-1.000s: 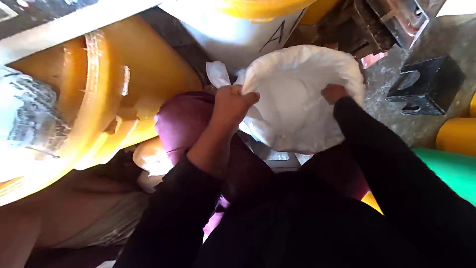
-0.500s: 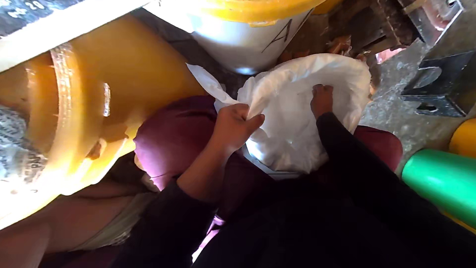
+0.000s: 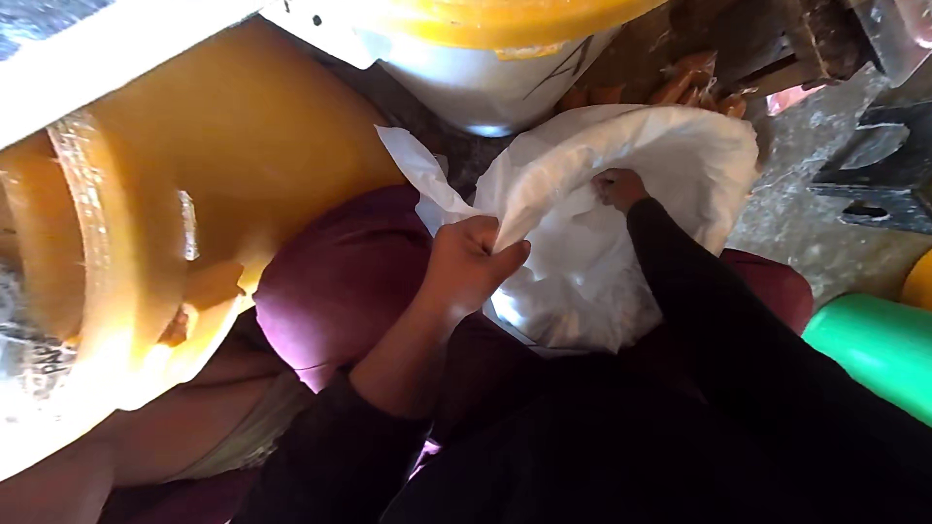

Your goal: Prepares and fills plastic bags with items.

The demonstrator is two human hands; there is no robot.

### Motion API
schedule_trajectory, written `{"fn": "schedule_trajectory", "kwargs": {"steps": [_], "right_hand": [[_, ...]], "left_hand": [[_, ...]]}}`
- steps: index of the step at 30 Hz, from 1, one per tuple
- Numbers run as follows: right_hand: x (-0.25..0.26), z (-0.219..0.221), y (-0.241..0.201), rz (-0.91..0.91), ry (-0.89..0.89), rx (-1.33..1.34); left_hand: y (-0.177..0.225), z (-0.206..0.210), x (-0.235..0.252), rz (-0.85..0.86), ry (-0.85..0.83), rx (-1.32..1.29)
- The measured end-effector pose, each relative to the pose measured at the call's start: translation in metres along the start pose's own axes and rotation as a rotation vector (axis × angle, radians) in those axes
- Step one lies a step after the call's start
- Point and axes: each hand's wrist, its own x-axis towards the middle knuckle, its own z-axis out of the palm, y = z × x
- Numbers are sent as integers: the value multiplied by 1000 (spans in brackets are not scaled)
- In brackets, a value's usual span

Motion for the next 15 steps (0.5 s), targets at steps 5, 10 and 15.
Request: {"fn": "schedule_trajectory", "kwargs": {"steps": [5, 10, 15], "right_hand": [[13, 37, 1, 63, -71, 153], [-3, 22, -10, 80, -125, 346], [0, 97, -28, 1, -173, 372]], "left_hand": [[-4, 1, 2, 30, -17, -4], [-7, 0, 2, 51, -13, -34], [-4, 4, 6, 22, -8, -47]]}}
